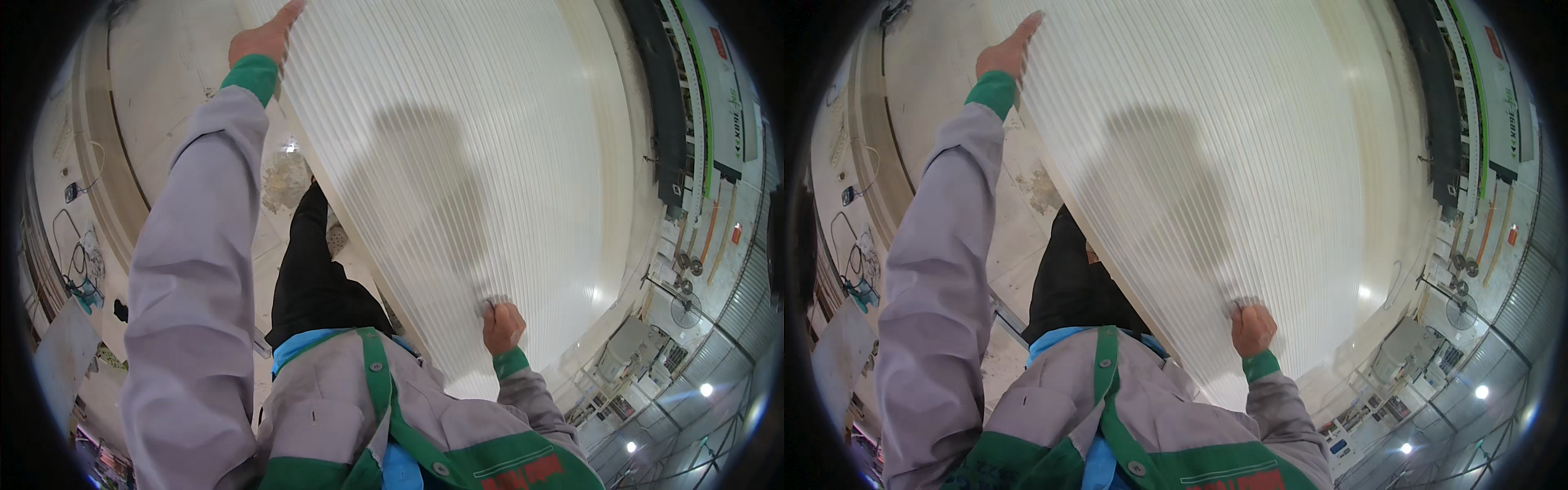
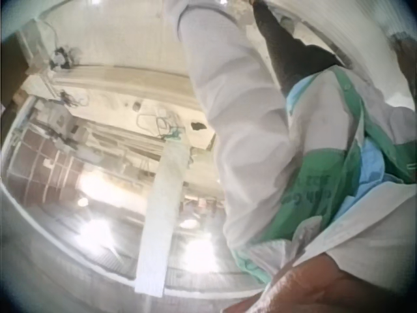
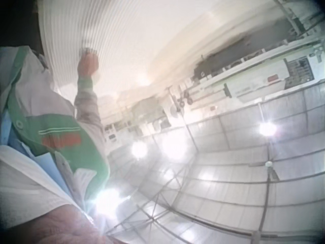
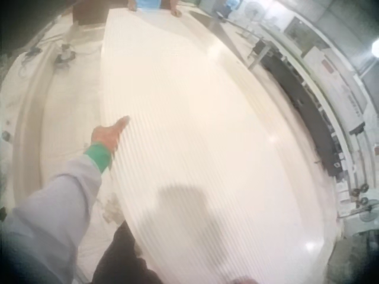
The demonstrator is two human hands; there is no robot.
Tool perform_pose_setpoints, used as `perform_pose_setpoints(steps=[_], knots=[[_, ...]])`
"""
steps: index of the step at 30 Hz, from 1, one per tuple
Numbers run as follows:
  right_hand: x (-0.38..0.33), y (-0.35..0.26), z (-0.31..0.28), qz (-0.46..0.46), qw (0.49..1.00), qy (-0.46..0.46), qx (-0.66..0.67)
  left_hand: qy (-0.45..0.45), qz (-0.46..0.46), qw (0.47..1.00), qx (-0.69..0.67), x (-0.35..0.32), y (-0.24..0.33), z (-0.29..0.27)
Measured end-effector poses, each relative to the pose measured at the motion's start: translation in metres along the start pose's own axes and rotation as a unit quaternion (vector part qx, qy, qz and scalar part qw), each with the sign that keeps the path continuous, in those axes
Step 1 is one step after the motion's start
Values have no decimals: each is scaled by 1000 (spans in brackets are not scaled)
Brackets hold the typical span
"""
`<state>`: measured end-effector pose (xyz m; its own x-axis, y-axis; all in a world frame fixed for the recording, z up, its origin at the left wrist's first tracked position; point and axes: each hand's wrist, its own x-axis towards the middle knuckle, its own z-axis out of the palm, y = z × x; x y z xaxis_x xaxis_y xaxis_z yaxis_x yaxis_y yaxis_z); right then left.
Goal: The person wipes a large white corrugated panel with a small cloth, moving methodically across the surface. The person repositions the panel and continues wiping different sections.
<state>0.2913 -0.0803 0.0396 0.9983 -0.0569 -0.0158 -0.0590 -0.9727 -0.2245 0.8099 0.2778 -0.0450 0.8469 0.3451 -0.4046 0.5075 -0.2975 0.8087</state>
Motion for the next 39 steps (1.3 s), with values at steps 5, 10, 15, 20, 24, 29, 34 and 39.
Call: perform_pose_setpoints(steps=[5,10,15,20,24,29,34,39], knots=[[167,-40,43,-28,997,68,19,39,6,999,-37,3,2,5],[445,-128,78,-84,990,105,32,-2,-39,995,-95,4,1,11],[528,-168,71,-78,996,52,-5,-22,202,959,198,19,-14,2],[366,-106,62,-49,994,61,75,50,54,996,-48,4,-5,11],[174,-43,37,-50,994,88,45,5,34,999,-34,-6,7,9],[-28,14,-3,27,999,-24,-4,-63,33,991,-115,13,0,11],[-101,31,-29,109,992,-68,-10,-57,98,986,-126,35,-15,15],[-70,34,-16,107,993,-53,-2,-53,81,991,-89,40,-19,14]])
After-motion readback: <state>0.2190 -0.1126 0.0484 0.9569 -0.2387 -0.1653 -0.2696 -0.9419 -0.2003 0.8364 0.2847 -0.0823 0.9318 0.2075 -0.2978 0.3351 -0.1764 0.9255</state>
